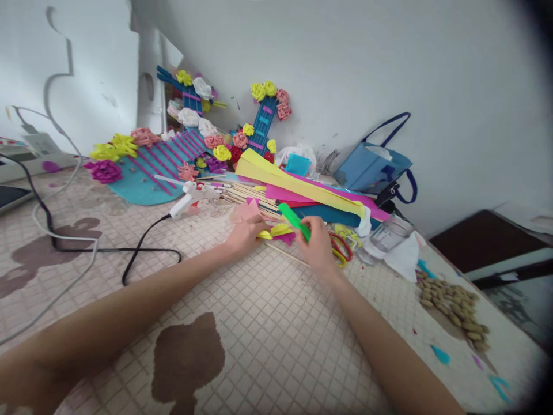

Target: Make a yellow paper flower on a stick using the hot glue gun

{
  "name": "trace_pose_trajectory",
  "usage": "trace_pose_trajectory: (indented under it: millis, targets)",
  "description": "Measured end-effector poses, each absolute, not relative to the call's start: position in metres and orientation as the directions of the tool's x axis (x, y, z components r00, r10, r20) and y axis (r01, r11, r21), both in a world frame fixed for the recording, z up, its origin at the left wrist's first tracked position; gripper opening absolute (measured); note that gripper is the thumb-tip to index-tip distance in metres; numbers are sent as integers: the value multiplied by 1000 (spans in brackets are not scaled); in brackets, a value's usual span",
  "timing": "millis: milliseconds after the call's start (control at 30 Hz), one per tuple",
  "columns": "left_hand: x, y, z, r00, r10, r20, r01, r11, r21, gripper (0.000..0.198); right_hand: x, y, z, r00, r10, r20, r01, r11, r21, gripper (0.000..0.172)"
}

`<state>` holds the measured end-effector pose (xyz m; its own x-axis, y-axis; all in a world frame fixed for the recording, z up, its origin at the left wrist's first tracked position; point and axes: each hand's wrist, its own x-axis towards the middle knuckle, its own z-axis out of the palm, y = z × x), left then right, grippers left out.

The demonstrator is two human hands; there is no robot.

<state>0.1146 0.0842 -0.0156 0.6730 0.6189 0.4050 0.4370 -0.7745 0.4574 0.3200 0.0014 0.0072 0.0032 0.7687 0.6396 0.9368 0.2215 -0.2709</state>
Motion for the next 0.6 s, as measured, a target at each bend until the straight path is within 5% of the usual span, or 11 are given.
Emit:
trace_pose_trajectory:
  millis: [200,400,533,600]
  targets:
    - [113,83,-13,649,621,440,396,-769,501,38,301,2,-13,-95,875,474,940,236,-248,29]
    - [94,79,9,535,724,435,384,-667,639,26,305,-3,-5,-91,834,544,920,280,-275,22]
    - [70,62,21,494,821,287,380,-501,778,28,285,-10,8,-41,761,648,847,370,-381,15]
    - [58,48,25,540,840,44,204,-182,962,29,273,-12,12,-16,759,651,803,398,-444,12]
